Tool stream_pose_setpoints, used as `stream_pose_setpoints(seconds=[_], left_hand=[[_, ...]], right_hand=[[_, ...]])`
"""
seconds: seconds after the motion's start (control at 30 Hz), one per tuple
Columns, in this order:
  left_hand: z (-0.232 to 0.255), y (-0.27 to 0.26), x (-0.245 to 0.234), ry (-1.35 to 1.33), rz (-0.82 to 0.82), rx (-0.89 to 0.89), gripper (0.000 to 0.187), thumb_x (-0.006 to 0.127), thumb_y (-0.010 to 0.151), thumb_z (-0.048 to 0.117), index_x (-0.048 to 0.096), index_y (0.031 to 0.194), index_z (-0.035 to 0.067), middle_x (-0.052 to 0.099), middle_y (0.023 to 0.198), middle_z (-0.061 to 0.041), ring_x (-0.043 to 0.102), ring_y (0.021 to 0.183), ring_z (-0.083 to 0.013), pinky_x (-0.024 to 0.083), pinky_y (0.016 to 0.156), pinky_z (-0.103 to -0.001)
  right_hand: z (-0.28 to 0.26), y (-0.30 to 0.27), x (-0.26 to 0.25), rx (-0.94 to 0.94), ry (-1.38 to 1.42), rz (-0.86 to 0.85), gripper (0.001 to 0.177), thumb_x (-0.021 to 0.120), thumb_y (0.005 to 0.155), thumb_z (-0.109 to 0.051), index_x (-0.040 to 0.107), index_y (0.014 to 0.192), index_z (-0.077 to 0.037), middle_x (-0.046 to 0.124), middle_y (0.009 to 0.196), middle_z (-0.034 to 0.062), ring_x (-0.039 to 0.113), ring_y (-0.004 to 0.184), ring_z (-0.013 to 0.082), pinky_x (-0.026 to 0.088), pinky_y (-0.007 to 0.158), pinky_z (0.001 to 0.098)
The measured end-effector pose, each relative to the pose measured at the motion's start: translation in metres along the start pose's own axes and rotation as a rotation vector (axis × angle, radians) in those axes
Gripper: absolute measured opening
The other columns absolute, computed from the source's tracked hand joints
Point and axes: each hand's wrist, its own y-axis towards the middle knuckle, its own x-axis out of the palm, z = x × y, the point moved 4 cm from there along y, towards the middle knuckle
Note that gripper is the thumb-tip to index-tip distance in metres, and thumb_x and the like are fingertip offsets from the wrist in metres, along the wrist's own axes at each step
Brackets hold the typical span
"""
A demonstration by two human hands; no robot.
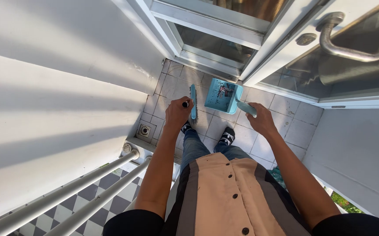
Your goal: Sweeping the balcony floor and assembling a dustpan.
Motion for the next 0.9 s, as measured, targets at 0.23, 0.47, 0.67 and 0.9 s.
stream_pose_setpoints(seconds=[0.23, 0.47, 0.67, 0.9], left_hand=[[0.027, -0.003, 0.031, 0.048, -0.139, -0.006, 0.027, 0.067, 0.095, 0.033, 0.078, 0.097, 0.009, 0.075, 0.075, -0.011, 0.075, 0.069, -0.0316, 0.057, 0.062, -0.044], [0.017, 0.001, 0.052, -0.070, -0.207, -0.013, 0.024, 0.066, 0.094, 0.026, 0.077, 0.094, 0.005, 0.074, 0.074, -0.014, 0.075, 0.069, -0.0301, 0.057, 0.062, -0.041], [0.011, 0.022, 0.061, -0.142, -0.225, 0.038, 0.022, 0.065, 0.095, 0.021, 0.074, 0.094, 0.001, 0.072, 0.073, -0.017, 0.074, 0.065, -0.0312, 0.056, 0.062, -0.043], [-0.013, 0.063, 0.090, -0.054, -0.238, 0.198, 0.019, 0.065, 0.097, 0.017, 0.074, 0.094, 0.001, 0.073, 0.081, -0.020, 0.072, 0.074, -0.0381, 0.057, 0.065, -0.044]], right_hand=[[0.033, -0.030, -0.009, 0.087, 0.056, 0.025, 0.042, 0.070, 0.092, -0.014, 0.062, 0.131, -0.003, 0.065, 0.132, 0.0180, 0.063, 0.120, 0.0372, 0.048, 0.103, 0.0464], [0.045, -0.040, -0.004, 0.061, 0.087, 0.090, 0.042, 0.070, 0.092, -0.010, 0.061, 0.132, -0.002, 0.066, 0.128, 0.0195, 0.064, 0.117, 0.0391, 0.049, 0.101, 0.0471], [0.048, -0.029, 0.012, 0.092, 0.110, 0.153, 0.040, 0.071, 0.091, -0.010, 0.062, 0.129, -0.003, 0.066, 0.125, 0.0196, 0.064, 0.115, 0.0398, 0.050, 0.099, 0.0469], [0.037, -0.003, 0.016, 0.108, 0.100, 0.178, 0.038, 0.071, 0.091, -0.009, 0.065, 0.128, -0.005, 0.068, 0.119, 0.0195, 0.065, 0.109, 0.0410, 0.051, 0.094, 0.0476]])
